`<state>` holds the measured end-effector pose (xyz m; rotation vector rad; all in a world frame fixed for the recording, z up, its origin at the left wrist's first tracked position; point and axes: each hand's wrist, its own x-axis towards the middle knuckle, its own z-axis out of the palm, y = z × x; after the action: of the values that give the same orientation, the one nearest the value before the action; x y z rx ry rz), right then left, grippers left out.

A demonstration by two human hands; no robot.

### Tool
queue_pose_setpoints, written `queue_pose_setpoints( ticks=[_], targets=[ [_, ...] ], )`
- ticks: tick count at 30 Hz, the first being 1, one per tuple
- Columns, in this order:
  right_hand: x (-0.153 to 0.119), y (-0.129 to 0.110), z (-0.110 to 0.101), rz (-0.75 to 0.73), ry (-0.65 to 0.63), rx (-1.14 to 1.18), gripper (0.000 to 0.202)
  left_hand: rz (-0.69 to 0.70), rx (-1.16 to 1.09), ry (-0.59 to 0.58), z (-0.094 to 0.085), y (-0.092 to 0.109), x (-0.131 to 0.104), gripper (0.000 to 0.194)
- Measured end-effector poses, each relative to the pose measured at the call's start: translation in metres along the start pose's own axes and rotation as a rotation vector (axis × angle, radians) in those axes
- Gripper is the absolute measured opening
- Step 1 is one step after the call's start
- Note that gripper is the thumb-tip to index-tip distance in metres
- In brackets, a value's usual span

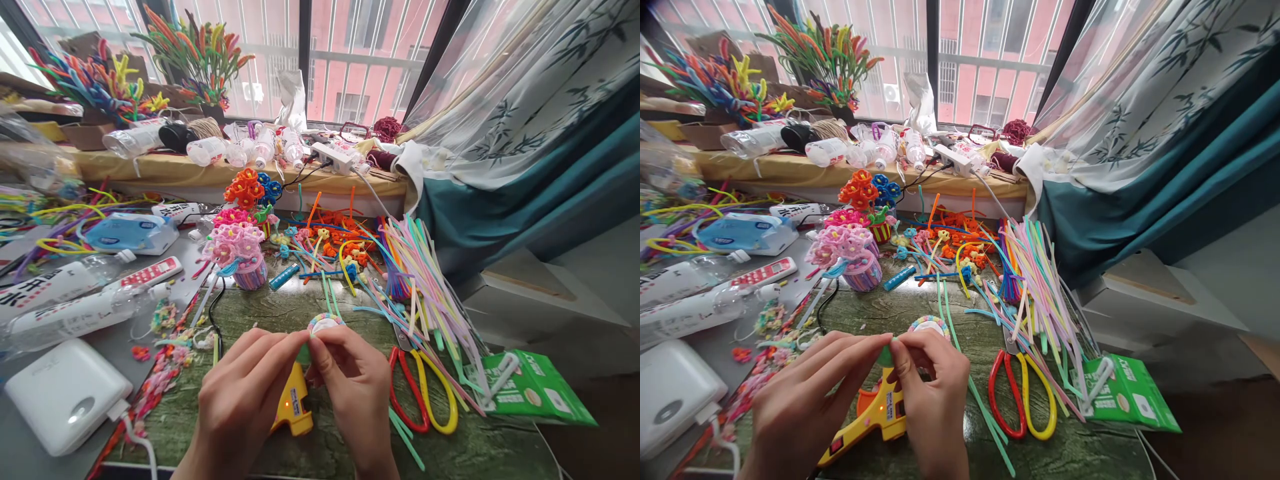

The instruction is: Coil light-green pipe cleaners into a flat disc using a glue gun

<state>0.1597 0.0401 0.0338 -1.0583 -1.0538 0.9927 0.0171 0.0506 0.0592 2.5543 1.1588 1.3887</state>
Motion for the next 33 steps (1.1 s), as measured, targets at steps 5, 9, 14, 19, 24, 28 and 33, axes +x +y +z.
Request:
queue_pose_setpoints(
  ticks=[5,9,14,19,24,28,33],
  targets=[
    [-0.002,0.001,0.004,-0.05,0.03,-0.006,0.015,-0.022,-0.032,0.036,0.002,0.0,-0.001,0.016],
    [-0.002,0.004,0.003,-0.073,0.026,-0.002,0.013,-0.021,-0.034,0.08,0.005,0.0,-0.003,0.017],
    [-0.002,0.01,0.002,-0.08,0.006,0.014,0.011,0.025,0.007,0.057,0.004,-0.005,-0.004,0.015],
    [-0.002,0.011,0.005,-0.058,0.016,0.033,0.012,0.034,0.03,0.044,0.003,-0.009,-0.004,0.015],
    [-0.001,0.01,0.006,0.006,0.019,0.1,0.013,-0.02,-0.001,0.041,0.004,-0.008,-0.006,0.021],
    [0.002,0.009,0.005,0.097,-0.007,0.177,0.012,-0.058,-0.011,0.052,0.003,-0.011,-0.008,0.025],
    [0.005,0.01,0.004,0.161,-0.044,0.177,0.016,-0.073,-0.011,0.057,0.001,-0.011,-0.009,0.031]
  ],
)
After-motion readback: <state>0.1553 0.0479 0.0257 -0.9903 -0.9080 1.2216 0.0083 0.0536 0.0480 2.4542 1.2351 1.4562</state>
